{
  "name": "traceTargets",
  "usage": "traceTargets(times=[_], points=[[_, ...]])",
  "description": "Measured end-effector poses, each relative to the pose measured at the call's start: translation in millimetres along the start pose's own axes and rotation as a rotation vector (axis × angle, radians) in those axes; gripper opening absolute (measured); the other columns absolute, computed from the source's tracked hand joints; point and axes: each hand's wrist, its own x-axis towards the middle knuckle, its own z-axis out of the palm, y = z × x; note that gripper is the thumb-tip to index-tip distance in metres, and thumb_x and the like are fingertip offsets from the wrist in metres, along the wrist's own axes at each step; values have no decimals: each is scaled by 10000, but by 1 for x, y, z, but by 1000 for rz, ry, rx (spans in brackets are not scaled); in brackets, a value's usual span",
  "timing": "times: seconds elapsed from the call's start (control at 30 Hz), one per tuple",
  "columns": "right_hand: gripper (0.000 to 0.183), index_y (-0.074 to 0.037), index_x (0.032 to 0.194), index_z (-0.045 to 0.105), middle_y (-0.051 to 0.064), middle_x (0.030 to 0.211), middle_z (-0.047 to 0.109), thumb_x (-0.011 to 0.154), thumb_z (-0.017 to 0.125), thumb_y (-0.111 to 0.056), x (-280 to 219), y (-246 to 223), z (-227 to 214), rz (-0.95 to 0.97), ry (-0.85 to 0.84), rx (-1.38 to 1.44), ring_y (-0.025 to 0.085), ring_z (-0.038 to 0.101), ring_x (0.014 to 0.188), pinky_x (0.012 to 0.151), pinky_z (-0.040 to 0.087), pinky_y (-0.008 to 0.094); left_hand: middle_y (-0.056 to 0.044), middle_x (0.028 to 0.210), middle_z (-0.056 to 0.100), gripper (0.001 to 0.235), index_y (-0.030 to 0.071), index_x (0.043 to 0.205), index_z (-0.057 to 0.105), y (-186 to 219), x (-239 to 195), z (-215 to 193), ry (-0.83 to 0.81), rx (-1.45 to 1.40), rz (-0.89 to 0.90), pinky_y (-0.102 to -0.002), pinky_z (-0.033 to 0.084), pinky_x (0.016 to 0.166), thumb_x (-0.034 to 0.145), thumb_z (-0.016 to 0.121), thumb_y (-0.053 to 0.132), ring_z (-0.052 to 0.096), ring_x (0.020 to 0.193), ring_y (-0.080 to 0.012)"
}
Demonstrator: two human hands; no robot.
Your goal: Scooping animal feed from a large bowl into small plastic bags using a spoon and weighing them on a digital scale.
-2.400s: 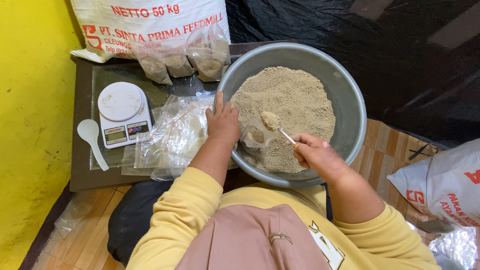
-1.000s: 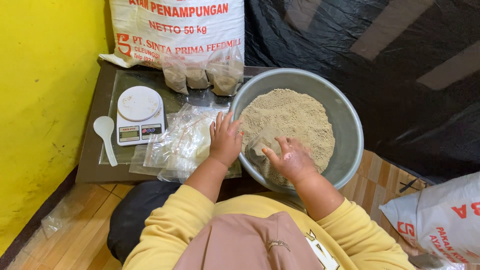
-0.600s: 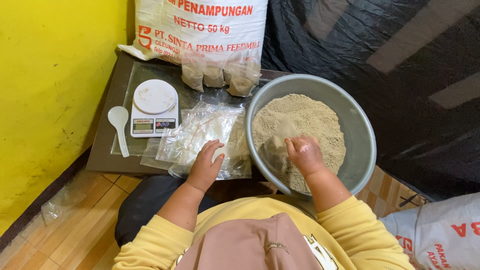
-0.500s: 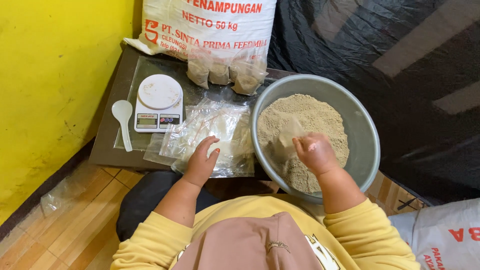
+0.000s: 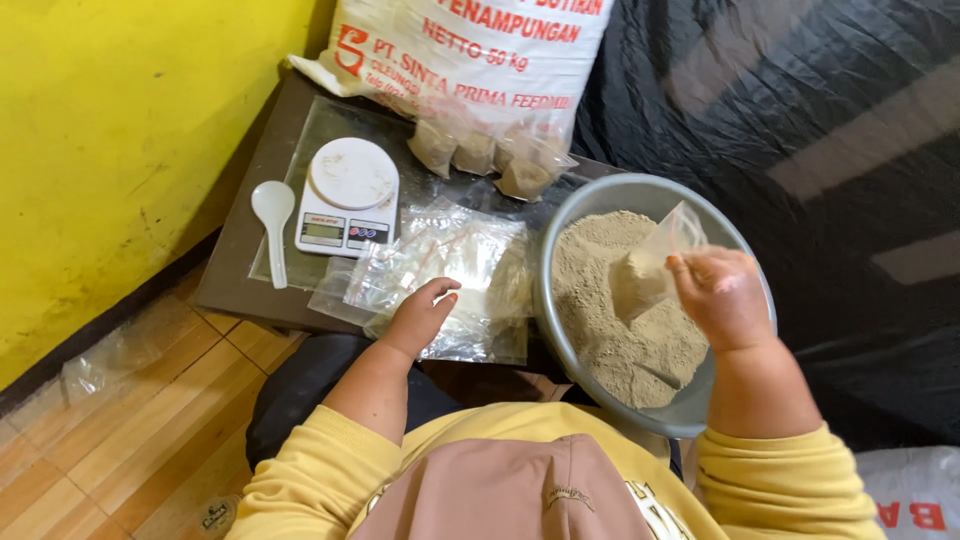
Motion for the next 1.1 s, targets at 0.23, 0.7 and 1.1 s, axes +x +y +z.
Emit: traceTargets(times=[0.23,0.7,1.1], points=[[69,63,962,766,104,882,719,945,785,-1,86,-86,-27,-23,-126,151,186,519,557,500,415,322,-28,1253,710,360,117,1249,684,2,15,-9,-6,-218,-105,-298,495,984,943,557,258,647,1159,-170],[272,-143,713,662,71,738,695,962,732,-229,236,-181,215,-525,-216,356,329,710,849,766,555,431,-164,1206,712,389,283,1243,699,-32,46,2,-187,-73,-90,-401,499,1014,942,566,490,641,1206,-341],[264,-192,931,761,162,1008,735,956,643,-428,271,-215,327,-217,-497,155,419,700,1020,918,554,513,-205,1221,687,477,213,1271,681,-14,37,-7,-206,-149,-102,-444,496,1006,941,517,515,623,1222,-379]])
